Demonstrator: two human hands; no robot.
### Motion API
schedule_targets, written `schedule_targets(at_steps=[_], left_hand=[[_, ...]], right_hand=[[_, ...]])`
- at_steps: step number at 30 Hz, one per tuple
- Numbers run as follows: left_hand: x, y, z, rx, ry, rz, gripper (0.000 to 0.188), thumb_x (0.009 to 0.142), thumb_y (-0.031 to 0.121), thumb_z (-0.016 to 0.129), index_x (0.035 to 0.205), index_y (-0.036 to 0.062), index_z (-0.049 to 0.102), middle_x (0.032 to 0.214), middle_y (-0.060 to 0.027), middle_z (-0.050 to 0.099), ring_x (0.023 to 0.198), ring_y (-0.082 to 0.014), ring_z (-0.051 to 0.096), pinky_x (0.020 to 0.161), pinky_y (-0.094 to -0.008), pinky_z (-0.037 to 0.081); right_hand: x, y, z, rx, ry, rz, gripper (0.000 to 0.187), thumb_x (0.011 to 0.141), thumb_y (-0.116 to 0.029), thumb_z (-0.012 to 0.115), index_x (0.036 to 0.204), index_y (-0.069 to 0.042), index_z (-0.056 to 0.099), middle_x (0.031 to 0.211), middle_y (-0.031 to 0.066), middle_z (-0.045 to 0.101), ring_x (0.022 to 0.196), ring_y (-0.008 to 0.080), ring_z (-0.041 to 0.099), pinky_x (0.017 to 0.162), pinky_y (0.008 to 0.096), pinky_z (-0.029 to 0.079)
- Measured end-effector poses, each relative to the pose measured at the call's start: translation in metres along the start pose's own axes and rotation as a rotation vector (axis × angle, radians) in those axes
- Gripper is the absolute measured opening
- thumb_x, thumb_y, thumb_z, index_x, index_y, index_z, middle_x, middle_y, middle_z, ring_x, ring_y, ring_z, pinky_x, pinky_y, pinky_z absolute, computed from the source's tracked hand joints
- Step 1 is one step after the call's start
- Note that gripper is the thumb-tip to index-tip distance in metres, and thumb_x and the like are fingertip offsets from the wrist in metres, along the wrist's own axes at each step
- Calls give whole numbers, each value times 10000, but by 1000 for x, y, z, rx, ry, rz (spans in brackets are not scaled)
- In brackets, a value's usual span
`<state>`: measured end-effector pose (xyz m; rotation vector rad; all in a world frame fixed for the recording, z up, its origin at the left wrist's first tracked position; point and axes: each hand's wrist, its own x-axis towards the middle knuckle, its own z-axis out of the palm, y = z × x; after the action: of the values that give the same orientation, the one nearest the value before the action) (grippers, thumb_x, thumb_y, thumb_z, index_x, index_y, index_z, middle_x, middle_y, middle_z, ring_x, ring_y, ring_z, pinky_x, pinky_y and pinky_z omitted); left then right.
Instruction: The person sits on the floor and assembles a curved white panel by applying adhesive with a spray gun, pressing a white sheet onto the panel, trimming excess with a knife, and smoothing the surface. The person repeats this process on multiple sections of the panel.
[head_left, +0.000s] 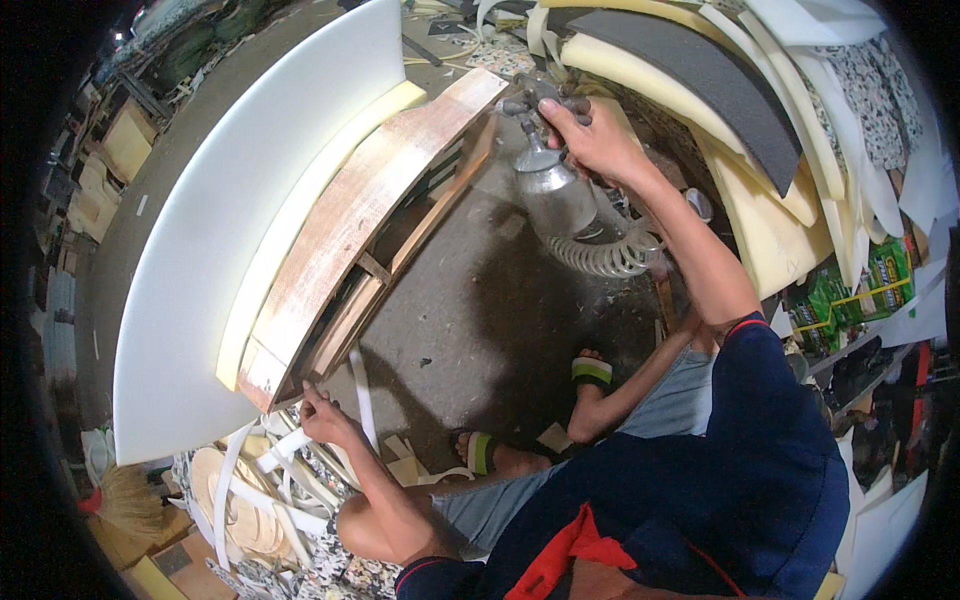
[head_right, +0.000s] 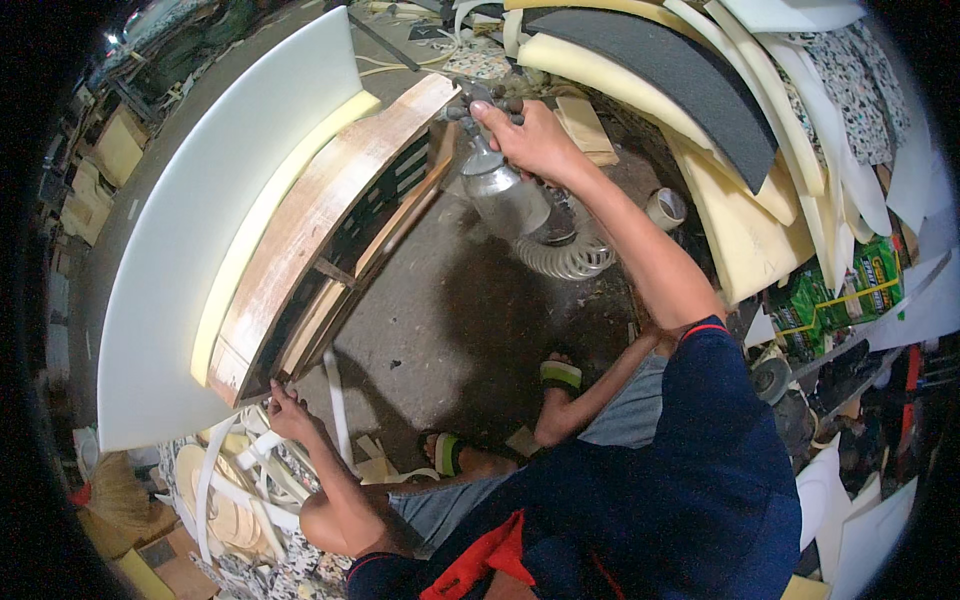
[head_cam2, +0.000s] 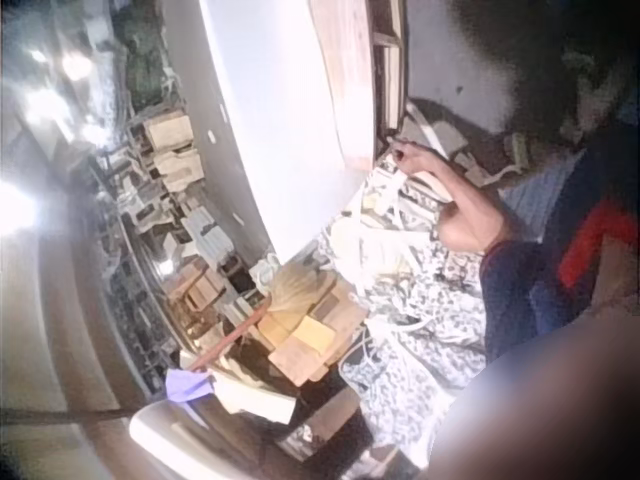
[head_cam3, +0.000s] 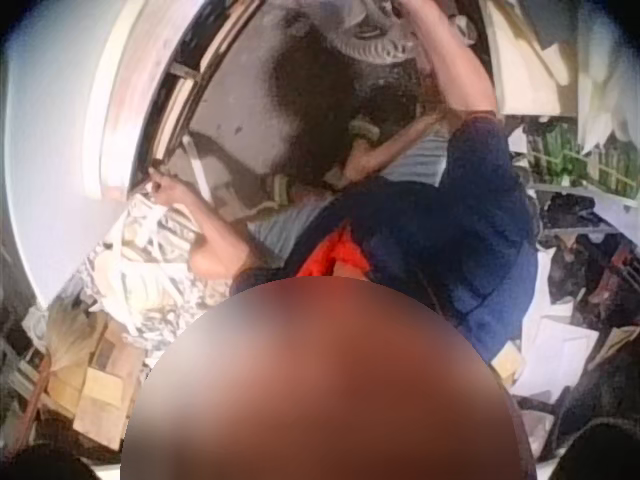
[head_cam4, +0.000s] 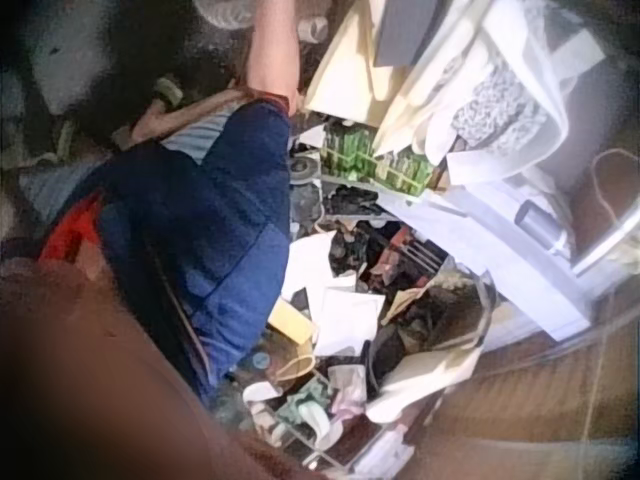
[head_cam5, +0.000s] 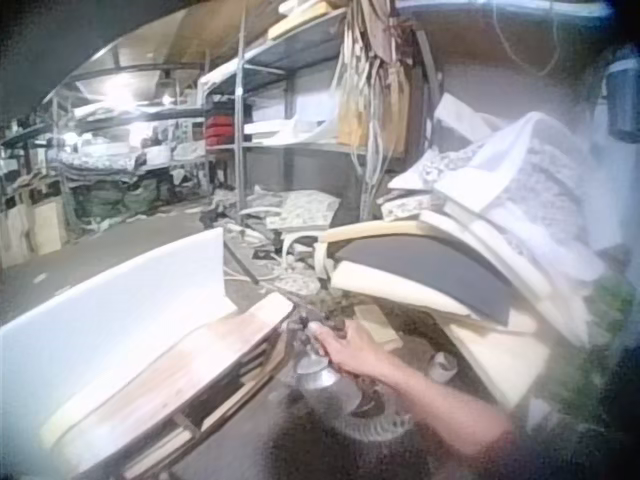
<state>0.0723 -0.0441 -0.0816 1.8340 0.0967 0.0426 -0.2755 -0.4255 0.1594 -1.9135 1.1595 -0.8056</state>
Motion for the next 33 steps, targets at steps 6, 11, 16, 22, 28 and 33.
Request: schedule_targets(at_steps=[6, 11, 16, 22, 28, 33], left_hand=[[-3, 3, -2, -109, -19, -64, 422, 927, 317, 766, 705, 1, 596, 651, -40, 572, 580, -119, 494, 547, -265, 418], [-6, 8, 0, -48, -16, -12, 413, 935, 318, 757, 720, 1, 603, 674, -43, 589, 595, -118, 505, 553, -265, 417], [-3, 0, -4, -102, -49, -63, 419, 927, 325, 766, 716, 5, 597, 691, -50, 596, 600, -118, 511, 571, -266, 452], [7, -11, -1, -103, -49, -9, 414, 931, 323, 760, 709, 18, 591, 677, -51, 577, 591, -120, 503, 576, -266, 482], [0, -3, -6, -60, -104, -24, 409, 935, 318, 751, 701, 17, 603, 610, -17, 545, 556, -114, 477, 532, -260, 418], [-7, 9, -2, -72, -58, -19, 385, 923, 314, 758, 774, -33, 685, 642, -44, 609, 557, -110, 496, 523, -269, 403]], right_hand=[[28, 13, -18, -85, 23, -66, 603, 966, -576, 585, 699, -37, 617, 563, 29, 557, 445, 128, 505, 443, 320, 422], [50, 13, -25, -176, 39, 0, 516, 1004, -508, 567, 887, -10, 632, 704, 34, 611, 495, 91, 491, 432, 282, 394], [52, 5, -39, -160, -81, 70, 523, 991, -536, 579, 930, -21, 644, 737, 34, 632, 489, 86, 491, 406, 276, 386], [44, 6, -54, 141, -89, 42, 509, 991, -525, 583, 959, -18, 610, 761, 20, 611, 427, 86, 457, 357, 266, 369], [48, 0, -33, -61, -78, 25, 572, 984, -542, 593, 815, 5, 604, 636, 20, 549, 405, 108, 449, 355, 308, 373], [12, -31, -20, 20, -214, -9, 500, 998, -520, 575, 867, -38, 605, 695, 9, 578, 443, 78, 445, 375, 273, 339]])
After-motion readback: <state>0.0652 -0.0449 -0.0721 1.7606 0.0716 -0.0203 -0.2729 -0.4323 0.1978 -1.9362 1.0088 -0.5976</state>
